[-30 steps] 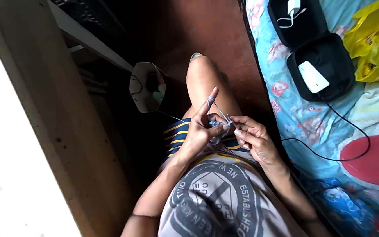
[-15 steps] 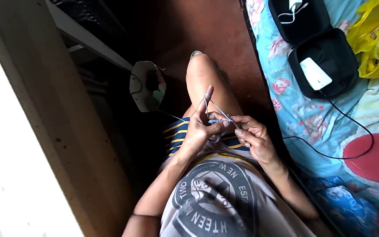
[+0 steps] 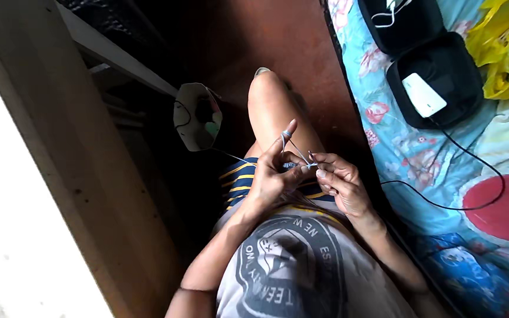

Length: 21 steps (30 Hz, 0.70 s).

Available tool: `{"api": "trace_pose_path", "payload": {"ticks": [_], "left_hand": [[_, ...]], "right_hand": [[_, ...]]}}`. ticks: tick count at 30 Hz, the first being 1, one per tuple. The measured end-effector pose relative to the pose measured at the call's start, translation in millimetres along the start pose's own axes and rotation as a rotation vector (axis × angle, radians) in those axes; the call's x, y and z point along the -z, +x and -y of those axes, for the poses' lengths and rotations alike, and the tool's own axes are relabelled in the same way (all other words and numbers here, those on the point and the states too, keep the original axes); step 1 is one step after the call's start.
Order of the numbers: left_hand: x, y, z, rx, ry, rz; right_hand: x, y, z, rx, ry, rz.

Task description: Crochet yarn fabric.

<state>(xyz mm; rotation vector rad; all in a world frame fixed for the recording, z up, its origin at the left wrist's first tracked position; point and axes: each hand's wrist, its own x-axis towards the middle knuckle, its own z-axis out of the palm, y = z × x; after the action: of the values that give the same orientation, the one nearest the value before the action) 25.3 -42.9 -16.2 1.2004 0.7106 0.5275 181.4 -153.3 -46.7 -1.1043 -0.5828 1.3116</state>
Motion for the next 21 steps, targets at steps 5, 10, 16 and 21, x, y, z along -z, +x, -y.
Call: {"api": "trace_pose_path", "payload": {"ticks": [5,10,16,21], "left_hand": [[4.6,-0.9,-2.2,0.010,-0.080,-0.001],[7.1,-1.5,-3.9,0.049,-0.122,-0.007],[8.8,-1.4,-4.1,0.050,-0.077,-0.008],[10.8,-1.4,-5.9,0.064,-0.045,0.019]], "right_hand": [[12.3,2.8,3.9,0.268,-0.444,0.026],[26.1,7.5,7.2,0.493,-0.768,0.106],[36.3,13.4,17.4,0.578,-0.952,0.213],[38.6,15.2,29.6,0.631,-1.077,0.265]]}}
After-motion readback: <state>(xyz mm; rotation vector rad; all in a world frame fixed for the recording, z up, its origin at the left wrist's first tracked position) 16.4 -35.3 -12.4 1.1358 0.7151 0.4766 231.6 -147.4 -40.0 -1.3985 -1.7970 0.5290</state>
